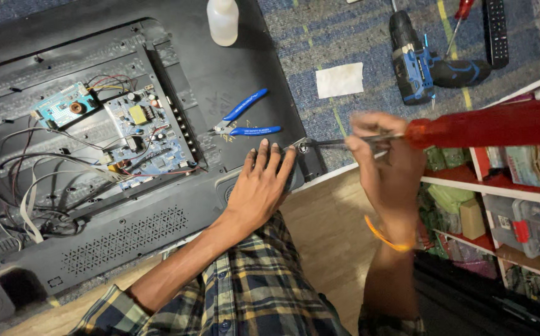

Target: The person aligns and secures a speaker bar to the back of a television chassis, then uses a screwdriver to fasten multiple screws into the rear panel. The person handles wires and circuit boards while repositioning the speaker bar and tightening the screws.

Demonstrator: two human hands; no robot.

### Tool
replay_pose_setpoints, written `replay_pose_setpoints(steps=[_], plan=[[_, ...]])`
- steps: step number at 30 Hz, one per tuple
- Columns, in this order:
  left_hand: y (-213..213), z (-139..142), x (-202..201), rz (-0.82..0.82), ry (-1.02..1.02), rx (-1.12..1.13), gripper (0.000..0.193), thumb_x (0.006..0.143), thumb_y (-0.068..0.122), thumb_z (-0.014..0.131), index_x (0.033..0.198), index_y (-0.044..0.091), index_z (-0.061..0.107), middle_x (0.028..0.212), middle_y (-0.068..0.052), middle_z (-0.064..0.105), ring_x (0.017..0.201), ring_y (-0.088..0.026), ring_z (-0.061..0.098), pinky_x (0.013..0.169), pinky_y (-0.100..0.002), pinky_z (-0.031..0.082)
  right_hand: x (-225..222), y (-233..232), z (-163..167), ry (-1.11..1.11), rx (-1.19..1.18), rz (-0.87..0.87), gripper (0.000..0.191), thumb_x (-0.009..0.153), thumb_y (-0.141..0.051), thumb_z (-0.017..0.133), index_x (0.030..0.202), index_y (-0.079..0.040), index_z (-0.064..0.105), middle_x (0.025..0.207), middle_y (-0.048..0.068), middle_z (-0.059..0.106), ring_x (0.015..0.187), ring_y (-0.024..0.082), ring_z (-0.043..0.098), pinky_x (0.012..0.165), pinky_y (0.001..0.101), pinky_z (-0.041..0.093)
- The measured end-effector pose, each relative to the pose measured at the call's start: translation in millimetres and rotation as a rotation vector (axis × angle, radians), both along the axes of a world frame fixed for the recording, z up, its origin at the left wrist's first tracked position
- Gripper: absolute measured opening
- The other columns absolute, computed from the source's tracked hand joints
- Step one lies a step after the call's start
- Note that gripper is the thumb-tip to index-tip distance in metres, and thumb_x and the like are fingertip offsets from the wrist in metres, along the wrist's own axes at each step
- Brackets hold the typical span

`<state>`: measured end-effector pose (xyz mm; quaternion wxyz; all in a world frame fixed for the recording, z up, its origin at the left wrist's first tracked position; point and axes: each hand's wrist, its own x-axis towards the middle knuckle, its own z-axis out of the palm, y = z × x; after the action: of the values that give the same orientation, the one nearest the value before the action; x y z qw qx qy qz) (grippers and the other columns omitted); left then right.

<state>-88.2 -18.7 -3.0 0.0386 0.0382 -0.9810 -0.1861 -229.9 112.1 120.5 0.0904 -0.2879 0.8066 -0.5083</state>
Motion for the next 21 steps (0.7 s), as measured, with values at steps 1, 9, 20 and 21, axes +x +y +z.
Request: replay_pose_setpoints(steps=[1,9,20,21], plan=[[0,0,0,0.0,-0.002,0.007,0.081,0.084,0.027,0.071,0.15,-0.002,0.035,0.14,-0.031,0.051,0.136,-0.049,0.045,0.109,-0.056,0.038,1,-1,3,-0.147,-0.077,0.035,0.015,0.095,-0.012,0.067,0.109,-0.005,0.064,0.109,0.003,0.072,0.099,0.009,0.072,0.085,0.0208,0.057],[1,-4,1,0.008,-0.009,0.007,0.079,0.084,0.027,0.07,0.149,-0.002,0.036,0.141,-0.031,0.051,0.136,-0.049,0.046,0.109,-0.056,0.038,6,0,-9,0.233,-0.017,0.11,0.019,0.096,0.002,0.066,0.113,0.008,0.063,0.109,0.018,0.072,0.1,0.022,0.072,0.088,0.0305,0.06],[1,-8,2,0.03,0.047,-0.009,0.072,0.086,0.018,0.065,0.15,-0.001,0.038,0.14,-0.029,0.054,0.135,-0.048,0.049,0.111,-0.056,0.039,15,-12,6,0.023,-0.077,-0.055,0.01,0.098,0.0,0.074,0.106,0.006,0.071,0.1,0.015,0.076,0.089,0.018,0.074,0.081,0.0272,0.062],[1,-8,3,0.021,0.036,-0.005,0.073,0.085,0.018,0.065,0.149,-0.001,0.038,0.139,-0.029,0.054,0.135,-0.048,0.049,0.11,-0.056,0.039,16,-10,3,0.026,-0.082,-0.044,0.013,0.095,0.0,0.07,0.107,0.006,0.068,0.102,0.014,0.074,0.092,0.016,0.072,0.084,0.0261,0.06]])
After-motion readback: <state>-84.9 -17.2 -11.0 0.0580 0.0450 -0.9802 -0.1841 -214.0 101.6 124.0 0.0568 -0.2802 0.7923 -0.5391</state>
